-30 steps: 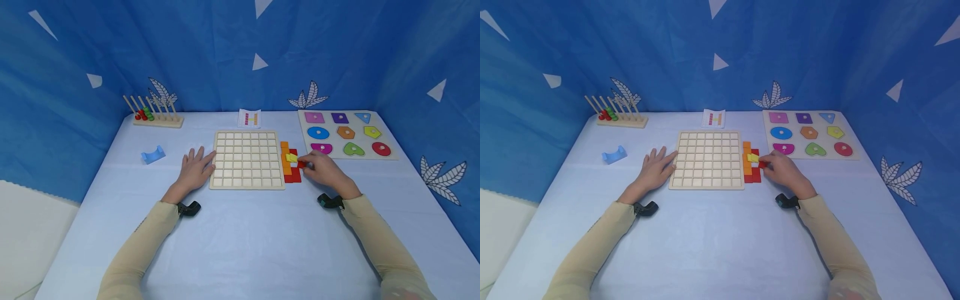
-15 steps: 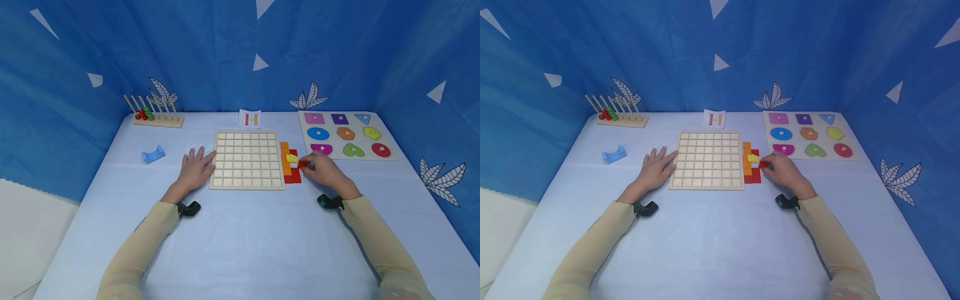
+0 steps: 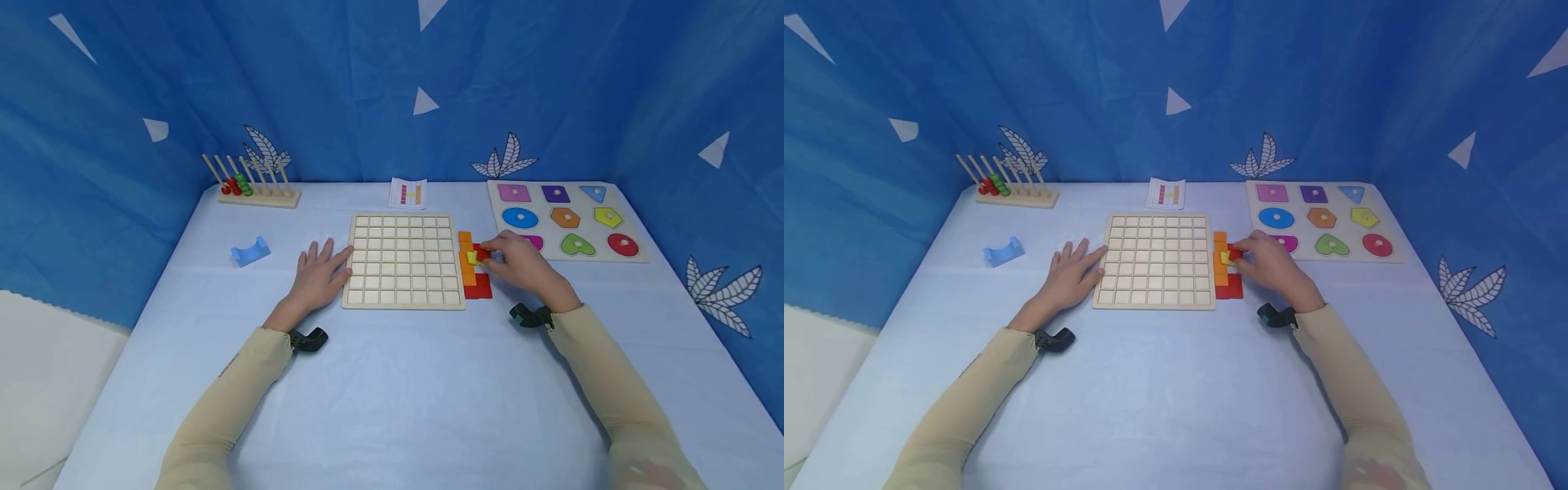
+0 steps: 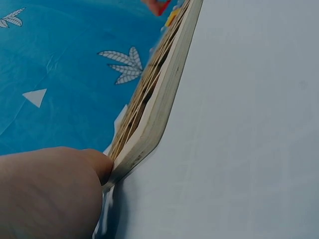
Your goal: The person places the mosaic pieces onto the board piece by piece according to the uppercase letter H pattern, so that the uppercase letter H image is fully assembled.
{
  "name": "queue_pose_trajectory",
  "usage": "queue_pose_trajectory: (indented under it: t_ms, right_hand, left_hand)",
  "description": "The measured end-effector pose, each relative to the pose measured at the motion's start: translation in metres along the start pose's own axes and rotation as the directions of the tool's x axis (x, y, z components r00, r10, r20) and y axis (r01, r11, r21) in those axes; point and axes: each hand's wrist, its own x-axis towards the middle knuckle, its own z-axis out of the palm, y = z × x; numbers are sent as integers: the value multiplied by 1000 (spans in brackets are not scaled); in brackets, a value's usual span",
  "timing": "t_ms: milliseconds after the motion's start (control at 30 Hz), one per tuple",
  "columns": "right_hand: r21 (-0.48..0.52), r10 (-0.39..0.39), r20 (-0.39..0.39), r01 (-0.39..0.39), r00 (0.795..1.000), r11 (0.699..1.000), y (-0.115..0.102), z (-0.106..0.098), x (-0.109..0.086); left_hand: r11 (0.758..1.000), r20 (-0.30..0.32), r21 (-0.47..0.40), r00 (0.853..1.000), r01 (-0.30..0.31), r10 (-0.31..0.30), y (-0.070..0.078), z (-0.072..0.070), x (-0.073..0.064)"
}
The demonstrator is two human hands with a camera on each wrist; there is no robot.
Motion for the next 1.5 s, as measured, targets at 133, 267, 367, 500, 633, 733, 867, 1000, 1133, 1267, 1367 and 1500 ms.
queue_pose_trajectory:
  t_ms: [133,267,367,500,633,733,867,1000,1133,1267,1367,1500]
  right_hand:
    - [20,-40,22,40,999,999,-15,1,16]
    - [31,-85,39,84,996,996,-33,4,34]
    - [42,-121,43,119,992,992,-47,8,48]
    - [82,-185,31,182,982,980,-64,16,68]
    - [124,-235,20,231,972,965,-78,24,84]
    - [141,-235,28,229,972,963,-87,29,96]
    - [145,-236,41,228,971,963,-98,34,108]
    - [125,-242,53,234,969,964,-105,38,118]
    - [103,-241,73,233,968,967,-111,42,124]
    - [87,-240,85,233,967,969,-114,47,129]
    - [81,-243,82,236,967,968,-114,51,132]
    - [78,-240,82,234,967,969,-114,55,135]
  left_hand:
    - [1000,4,-9,1000,1,-1,2,0,1]
    - [1000,-8,-7,1000,-3,3,3,0,1]
    - [1000,-16,-1,1000,-6,6,3,-1,0]
    - [1000,-18,2,1000,-6,6,2,-3,-2]
    - [1000,-18,0,1000,-7,7,2,-3,-2]
    - [1000,-12,4,1000,-5,5,1,-2,-1]
    - [1000,-7,6,1000,-6,6,0,-2,-1]
    - [1000,-9,-3,1000,-10,10,1,-3,-1]
    - [1000,-1,-2,1000,-1,1,1,-2,-1]
    - [1000,7,-4,1000,6,-6,0,-1,-1]
    - [1000,6,-10,1000,4,-4,0,-1,-1]
    - [1000,2,-12,1000,1,-1,-1,-1,-1]
